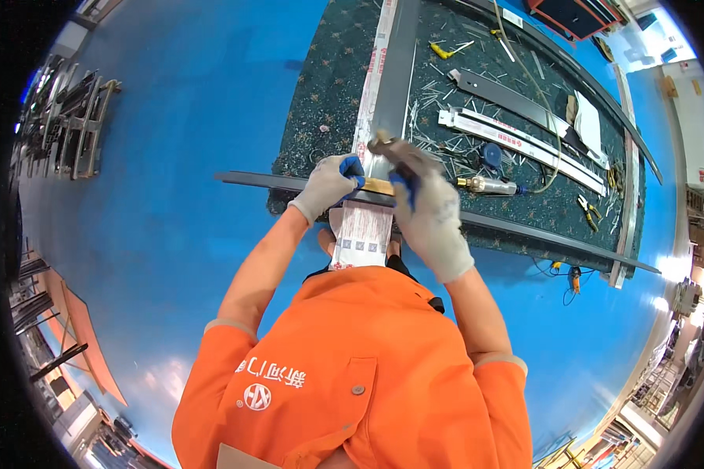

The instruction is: The person is assembling a metal frame by positioning components and securing them using a pneumatic tool.

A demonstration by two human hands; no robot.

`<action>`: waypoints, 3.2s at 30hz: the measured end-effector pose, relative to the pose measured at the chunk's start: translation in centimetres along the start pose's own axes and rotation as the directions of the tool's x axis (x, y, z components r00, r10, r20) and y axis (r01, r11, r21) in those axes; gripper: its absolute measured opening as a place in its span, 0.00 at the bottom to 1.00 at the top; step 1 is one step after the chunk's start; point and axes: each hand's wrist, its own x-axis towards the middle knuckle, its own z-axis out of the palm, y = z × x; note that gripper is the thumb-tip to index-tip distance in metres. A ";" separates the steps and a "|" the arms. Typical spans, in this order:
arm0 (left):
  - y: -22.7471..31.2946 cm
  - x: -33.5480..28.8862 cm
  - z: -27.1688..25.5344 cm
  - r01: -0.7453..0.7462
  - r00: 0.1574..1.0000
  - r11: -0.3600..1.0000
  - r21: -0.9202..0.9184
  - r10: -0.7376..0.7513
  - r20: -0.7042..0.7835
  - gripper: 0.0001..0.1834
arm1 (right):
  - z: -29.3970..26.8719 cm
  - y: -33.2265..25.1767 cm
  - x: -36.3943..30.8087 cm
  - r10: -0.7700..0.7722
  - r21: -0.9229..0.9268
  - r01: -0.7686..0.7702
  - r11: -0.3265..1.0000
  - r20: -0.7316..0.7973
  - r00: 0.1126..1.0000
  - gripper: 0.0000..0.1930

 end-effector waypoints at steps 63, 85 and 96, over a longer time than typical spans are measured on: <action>2.1 2.2 -0.1 -0.073 0.991 0.975 -0.210 0.048 -0.123 0.04 | -3.7 12.1 -0.1 0.264 -0.246 -0.246 0.937 0.043 0.963 0.19; 11.0 7.4 9.6 -0.043 0.965 0.965 0.259 0.107 -0.238 0.17 | -11.1 33.1 12.3 0.039 -0.652 -0.009 0.759 0.032 0.999 0.21; 4.7 0.0 4.1 -0.025 0.843 0.998 -0.064 -0.013 -0.538 0.17 | -10.9 33.7 -3.2 -0.002 -0.748 0.356 0.561 0.429 0.903 0.21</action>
